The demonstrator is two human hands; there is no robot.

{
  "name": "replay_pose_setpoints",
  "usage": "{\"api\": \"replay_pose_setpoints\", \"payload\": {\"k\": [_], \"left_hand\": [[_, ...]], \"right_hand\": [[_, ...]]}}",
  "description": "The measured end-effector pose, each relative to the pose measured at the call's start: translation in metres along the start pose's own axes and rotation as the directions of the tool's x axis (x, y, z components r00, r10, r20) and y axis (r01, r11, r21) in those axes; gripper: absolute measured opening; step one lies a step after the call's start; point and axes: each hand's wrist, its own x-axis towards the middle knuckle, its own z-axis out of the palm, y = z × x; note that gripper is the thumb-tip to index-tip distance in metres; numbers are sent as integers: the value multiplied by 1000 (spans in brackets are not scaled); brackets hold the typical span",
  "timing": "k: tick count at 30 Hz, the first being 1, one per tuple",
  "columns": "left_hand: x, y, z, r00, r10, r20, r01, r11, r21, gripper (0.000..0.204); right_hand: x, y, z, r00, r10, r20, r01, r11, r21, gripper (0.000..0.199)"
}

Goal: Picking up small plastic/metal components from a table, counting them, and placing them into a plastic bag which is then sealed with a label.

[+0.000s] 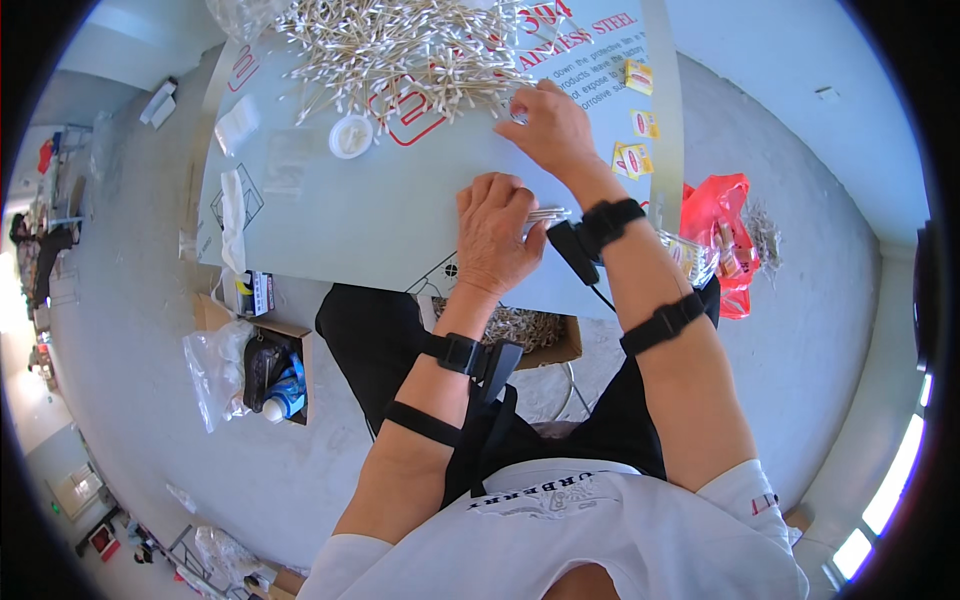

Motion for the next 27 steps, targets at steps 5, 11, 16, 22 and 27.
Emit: {"api": "replay_pose_setpoints", "payload": {"k": [5,11,16,22,27], "left_hand": [[2,-12,2,999,-21,-35,16,992,-126,19],[53,-50,4,961,-272,-41,263,953,-147,16],[90,-39,5,944,-330,12,321,925,205,21],[91,-29,10,872,-488,34,456,836,304,14],[74,-28,4,891,-450,62,419,867,271,11]], "right_hand": [[-33,25,-30,995,78,60,-80,996,25,17],[-50,34,-26,997,71,20,-74,978,197,11],[-59,27,-22,998,55,1,-54,976,211,9],[-60,30,-22,999,53,-9,-49,969,242,8],[-55,30,-20,1000,18,-5,-16,964,265,7]]}}
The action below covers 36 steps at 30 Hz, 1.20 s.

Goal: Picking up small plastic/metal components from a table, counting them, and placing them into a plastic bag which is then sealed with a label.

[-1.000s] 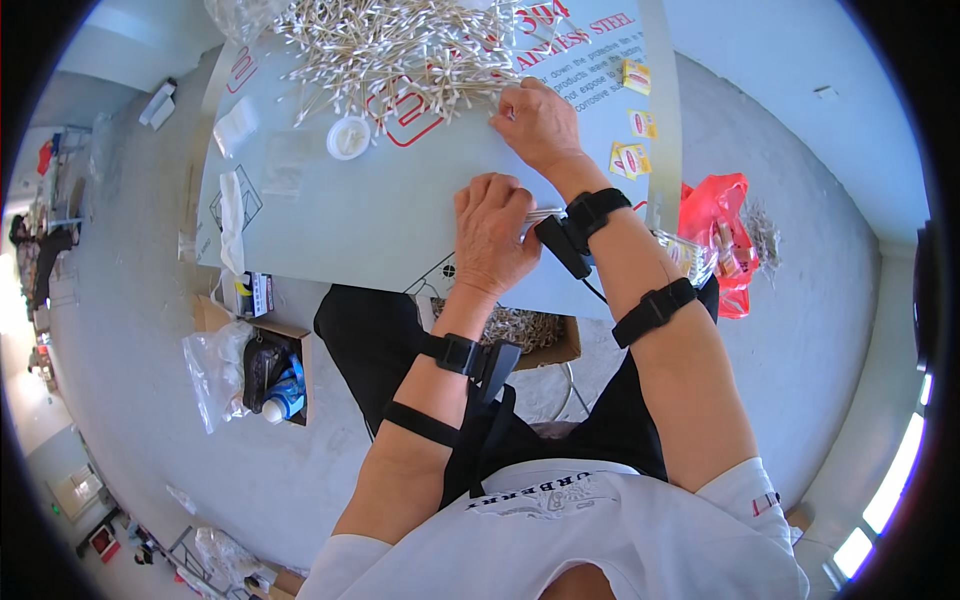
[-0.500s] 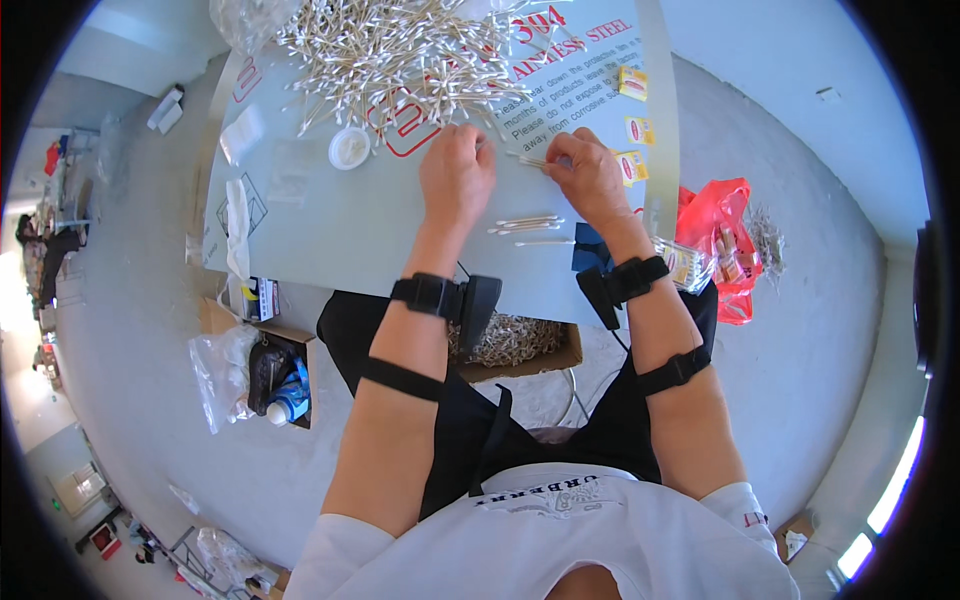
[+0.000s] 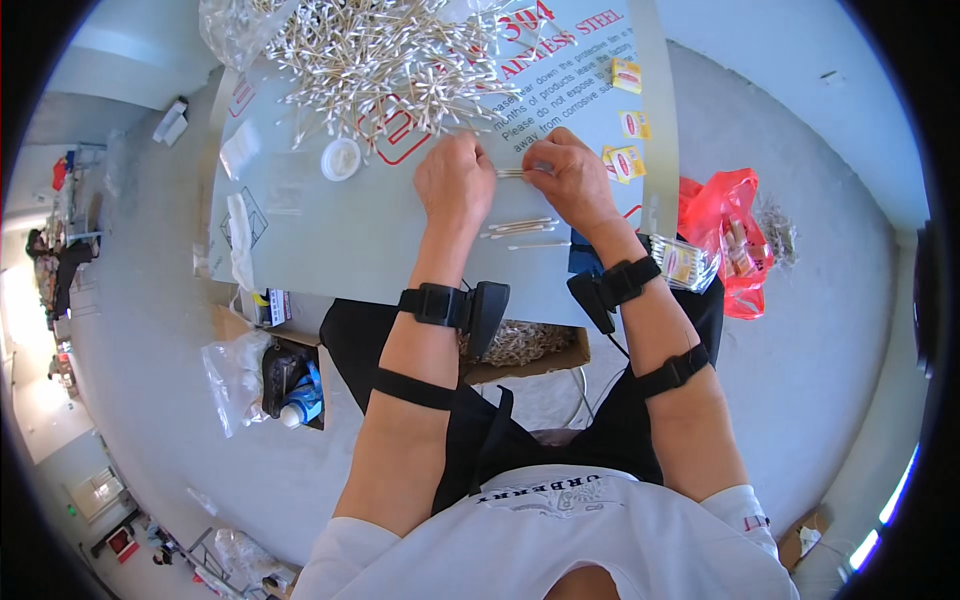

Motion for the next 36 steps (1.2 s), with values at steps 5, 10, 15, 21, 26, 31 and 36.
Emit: {"api": "replay_pose_setpoints", "payload": {"k": [5,10,15,21,26,31,36], "left_hand": [[8,-21,1,976,155,-154,-190,952,-242,10],[32,-30,3,961,190,-202,-218,967,-132,15],[43,-28,-1,968,165,-188,-191,972,-133,14],[56,-31,-3,971,197,-136,-193,980,42,10],[55,-27,-1,982,189,8,-188,965,182,6],[52,-22,-11,957,289,21,-289,951,110,6],[47,-10,-15,940,243,240,-212,966,-145,9]], "right_hand": [[4,-4,4,999,-21,46,21,1000,-6,10],[4,-3,5,1000,-17,16,17,1000,18,6],[3,-1,5,1000,-10,4,10,999,31,6],[3,-1,7,1000,-12,-7,12,997,73,5],[2,1,7,1000,0,-21,2,996,93,6],[2,2,5,999,19,27,-21,997,75,10],[0,6,5,1000,-16,3,16,990,137,13]]}}
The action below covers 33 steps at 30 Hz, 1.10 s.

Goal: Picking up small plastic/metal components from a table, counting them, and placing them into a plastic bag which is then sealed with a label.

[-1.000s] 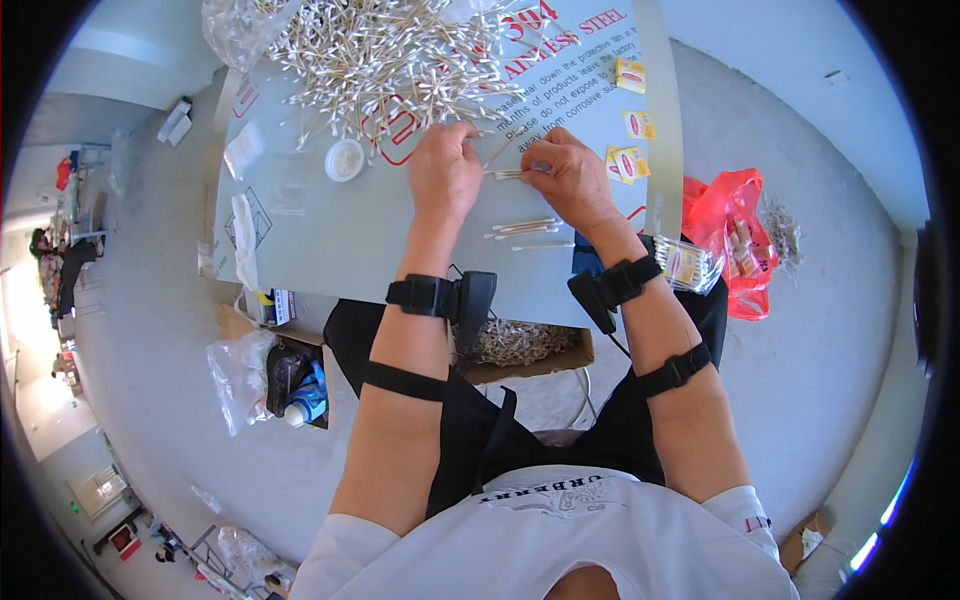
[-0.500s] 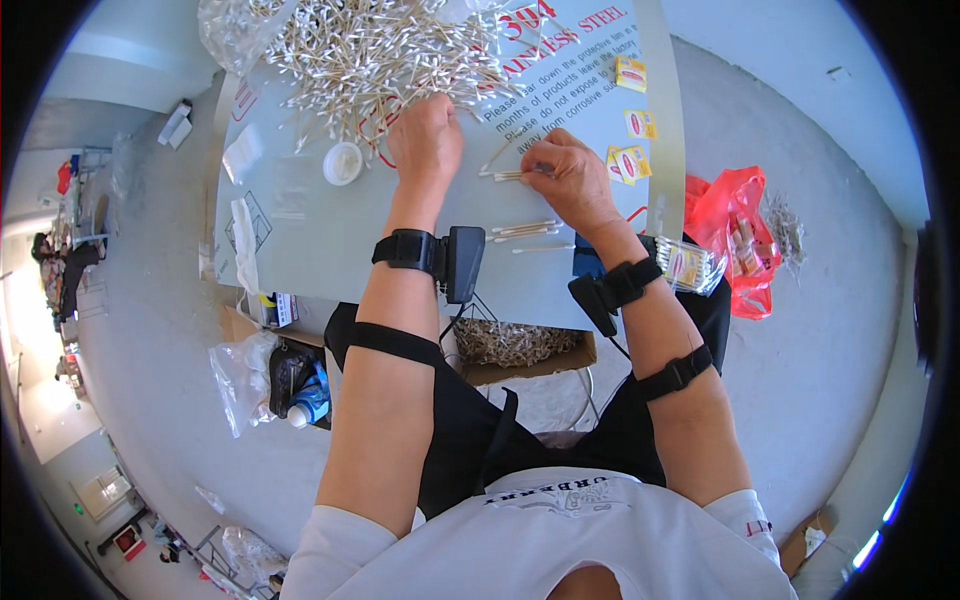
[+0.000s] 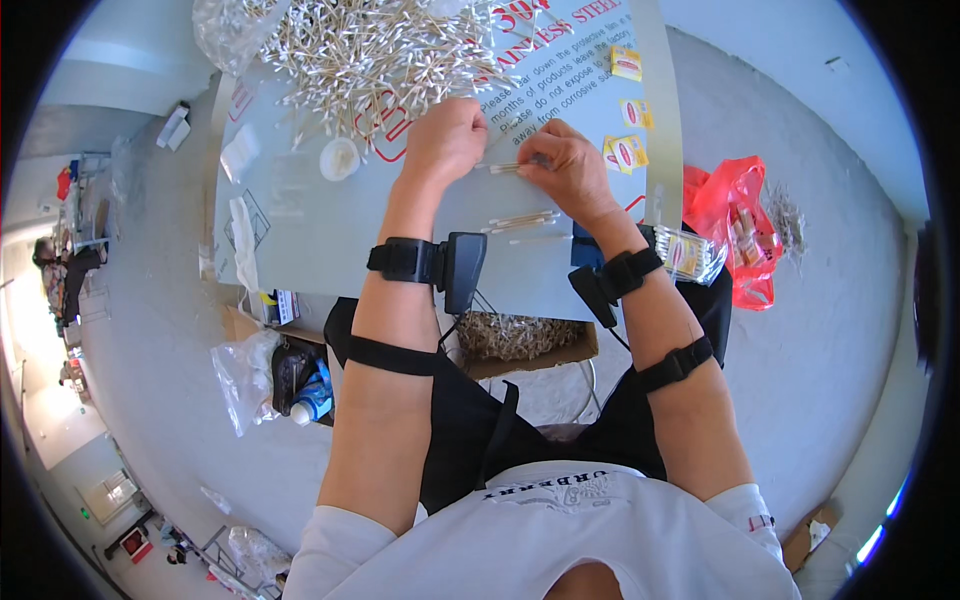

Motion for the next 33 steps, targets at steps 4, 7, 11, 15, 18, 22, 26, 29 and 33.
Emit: {"api": "replay_pose_setpoints", "payload": {"k": [4,7,11,15,18,22,26,29,33], "left_hand": [[-5,1,12,1000,-11,-22,13,996,84,11],[-16,7,18,999,-29,-27,30,999,25,10],[-32,15,22,997,-31,-71,30,999,-26,8],[-44,20,28,991,-3,-135,-1,1000,-28,7],[-50,21,28,996,-30,-85,30,1000,7,10],[-53,7,19,996,-65,-64,66,998,10,11],[-49,-14,4,960,-195,-199,186,981,-61,19],[-35,-4,-6,903,-356,-242,357,933,-41,28],[-15,12,-6,877,-416,-242,446,891,87,37]], "right_hand": [[-3,0,-2,998,62,-1,-61,993,102,24],[-3,1,-6,996,83,-22,-81,992,101,35],[-4,-4,-6,995,90,-39,-85,989,124,42],[-5,-1,-2,1000,1,-27,-1,1000,10,38],[-7,3,1,996,-76,-45,73,996,-54,25],[-13,1,-4,999,-36,14,35,998,54,9],[-20,-7,-14,995,-20,100,14,998,55,8],[-28,-8,-18,990,28,139,-37,997,64,7],[-31,-9,-18,991,36,128,-40,999,29,7]]}}
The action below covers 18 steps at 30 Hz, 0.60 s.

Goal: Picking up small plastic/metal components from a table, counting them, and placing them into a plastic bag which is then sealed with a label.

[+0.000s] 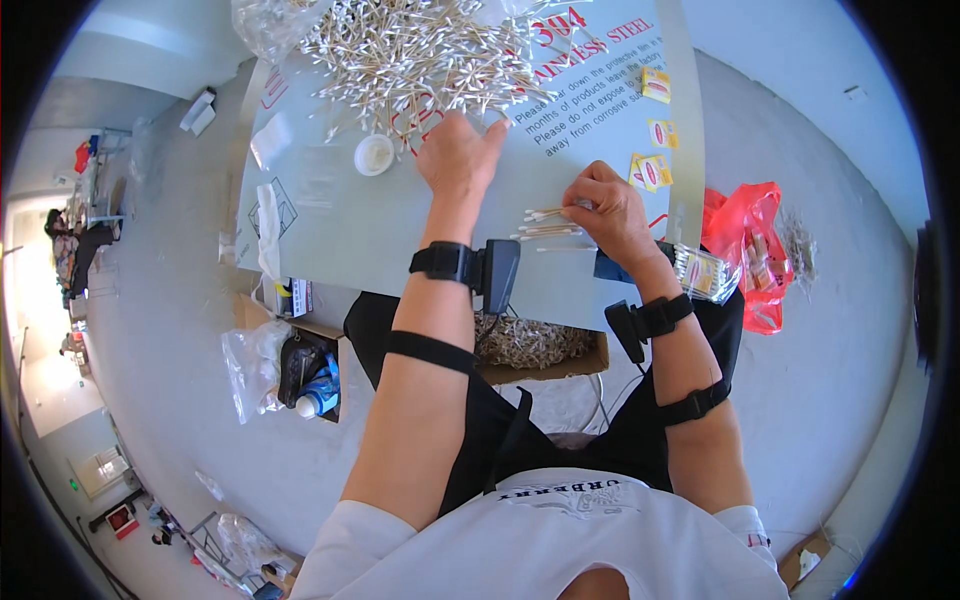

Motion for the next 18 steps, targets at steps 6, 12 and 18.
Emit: {"api": "replay_pose_setpoints", "payload": {"k": [6,12,18], "left_hand": [[18,-20,7,999,-34,-18,34,999,-12,28],[-3,-39,5,969,-5,248,12,1000,-29,17],[-13,-50,8,999,-37,36,48,931,-362,14]], "right_hand": [[2,-6,0,1000,-8,8,8,1000,4,8],[5,-7,-3,1000,23,-7,-23,999,-41,12],[11,-8,2,997,73,-28,-75,996,-52,13]]}}
